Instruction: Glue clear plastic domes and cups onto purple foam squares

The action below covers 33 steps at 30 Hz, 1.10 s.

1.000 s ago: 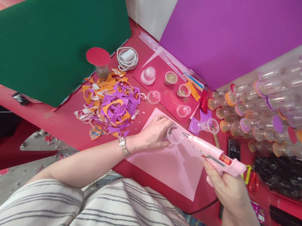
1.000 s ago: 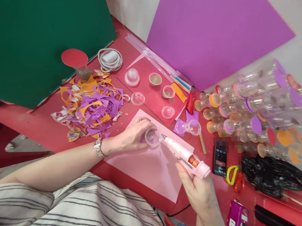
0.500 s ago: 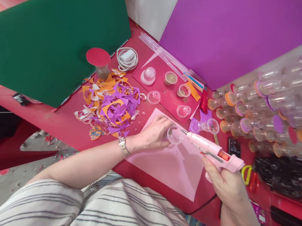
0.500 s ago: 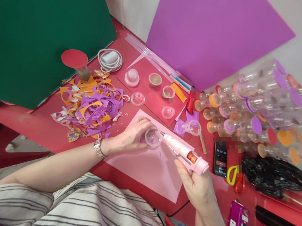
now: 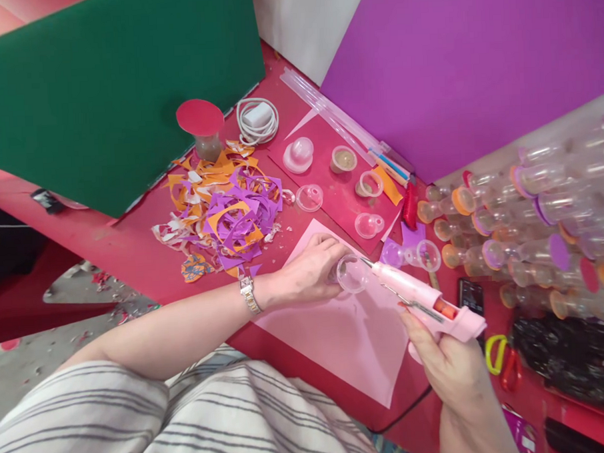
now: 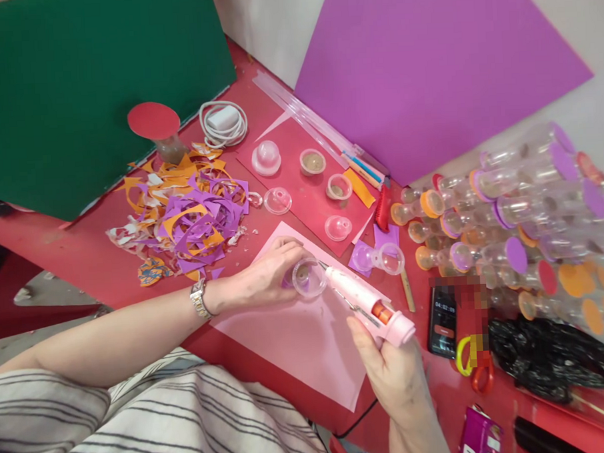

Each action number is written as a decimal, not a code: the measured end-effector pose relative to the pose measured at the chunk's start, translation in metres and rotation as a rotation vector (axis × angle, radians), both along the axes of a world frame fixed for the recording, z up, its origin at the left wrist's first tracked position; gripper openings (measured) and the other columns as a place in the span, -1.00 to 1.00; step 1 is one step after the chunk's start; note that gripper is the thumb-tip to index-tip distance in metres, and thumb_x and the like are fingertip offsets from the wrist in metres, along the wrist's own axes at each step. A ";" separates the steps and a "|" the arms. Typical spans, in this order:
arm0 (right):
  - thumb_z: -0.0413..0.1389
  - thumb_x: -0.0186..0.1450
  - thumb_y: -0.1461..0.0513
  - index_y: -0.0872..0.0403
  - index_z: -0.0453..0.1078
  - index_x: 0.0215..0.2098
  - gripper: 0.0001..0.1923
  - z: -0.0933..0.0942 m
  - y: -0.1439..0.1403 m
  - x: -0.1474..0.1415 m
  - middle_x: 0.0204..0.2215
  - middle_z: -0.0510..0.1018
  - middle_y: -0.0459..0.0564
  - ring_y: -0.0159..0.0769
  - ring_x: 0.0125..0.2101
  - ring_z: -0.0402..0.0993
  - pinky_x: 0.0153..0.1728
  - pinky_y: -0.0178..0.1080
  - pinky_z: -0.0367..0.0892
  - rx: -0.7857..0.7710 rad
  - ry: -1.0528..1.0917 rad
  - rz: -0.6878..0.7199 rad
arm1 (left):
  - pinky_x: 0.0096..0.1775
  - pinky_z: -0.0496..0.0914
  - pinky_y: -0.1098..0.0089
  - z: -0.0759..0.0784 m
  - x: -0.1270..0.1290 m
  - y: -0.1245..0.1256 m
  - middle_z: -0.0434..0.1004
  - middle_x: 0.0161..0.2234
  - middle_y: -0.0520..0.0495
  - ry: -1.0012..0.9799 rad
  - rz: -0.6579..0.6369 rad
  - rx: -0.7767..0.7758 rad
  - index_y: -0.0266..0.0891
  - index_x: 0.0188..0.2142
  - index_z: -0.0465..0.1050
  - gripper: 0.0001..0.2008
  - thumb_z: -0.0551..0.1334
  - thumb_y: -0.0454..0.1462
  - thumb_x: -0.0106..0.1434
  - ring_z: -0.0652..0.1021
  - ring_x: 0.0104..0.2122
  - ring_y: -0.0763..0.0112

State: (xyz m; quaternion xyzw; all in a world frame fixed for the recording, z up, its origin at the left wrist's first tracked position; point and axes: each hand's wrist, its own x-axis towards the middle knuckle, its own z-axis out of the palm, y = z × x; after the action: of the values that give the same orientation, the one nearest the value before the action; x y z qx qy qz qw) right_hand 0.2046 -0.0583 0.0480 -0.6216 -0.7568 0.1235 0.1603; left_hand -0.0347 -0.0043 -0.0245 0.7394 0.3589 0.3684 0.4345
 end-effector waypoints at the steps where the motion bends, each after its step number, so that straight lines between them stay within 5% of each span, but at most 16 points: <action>1: 0.03 0.31 -0.15 0.10 0.54 -0.41 -0.47 0.000 0.000 0.000 -0.52 0.65 0.12 -0.14 -0.59 0.58 -0.59 -0.21 0.48 0.016 -0.012 0.009 | 0.12 0.25 0.15 0.000 0.000 0.000 0.50 -0.17 -0.12 0.000 0.002 -0.006 -0.25 -0.08 0.35 -0.62 0.24 -0.41 0.06 0.44 -0.07 0.19; 10: 0.05 0.30 -0.15 0.07 0.56 -0.39 -0.49 0.001 0.002 -0.003 -0.51 0.66 0.07 -0.13 -0.50 0.63 -0.43 -0.19 0.55 0.002 0.007 0.027 | 0.07 0.29 0.18 -0.003 0.002 0.001 0.48 -0.21 -0.09 -0.006 0.006 -0.050 -0.21 -0.11 0.36 -0.63 0.28 -0.39 0.05 0.42 -0.07 0.18; 23: 0.17 0.24 -0.09 0.09 0.52 -0.44 -0.59 -0.009 -0.023 0.014 -0.61 0.58 -0.01 -0.33 -0.72 0.42 -0.74 -0.36 0.34 -0.154 0.333 -0.314 | 0.05 0.34 0.13 0.002 -0.003 0.000 0.48 -0.17 -0.15 0.039 0.015 -0.089 -0.22 -0.13 0.39 -0.65 0.35 -0.30 0.07 0.41 -0.06 0.15; 33: 0.15 0.24 -0.14 0.08 0.56 -0.37 -0.54 -0.024 -0.032 0.005 -0.46 0.67 0.07 -0.28 -0.62 0.50 -0.70 -0.33 0.35 -0.163 0.439 -0.316 | 0.06 0.35 0.12 -0.001 -0.005 0.001 0.48 -0.16 -0.15 0.093 0.021 -0.046 -0.24 -0.11 0.39 -0.64 0.37 -0.30 0.08 0.40 -0.01 0.13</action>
State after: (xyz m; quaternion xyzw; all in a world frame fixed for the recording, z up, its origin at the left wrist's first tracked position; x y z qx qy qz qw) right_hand 0.2093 -0.0900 0.0239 -0.7010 -0.5853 0.2891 0.2871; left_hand -0.0398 -0.0036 -0.0252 0.7417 0.3951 0.3299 0.4301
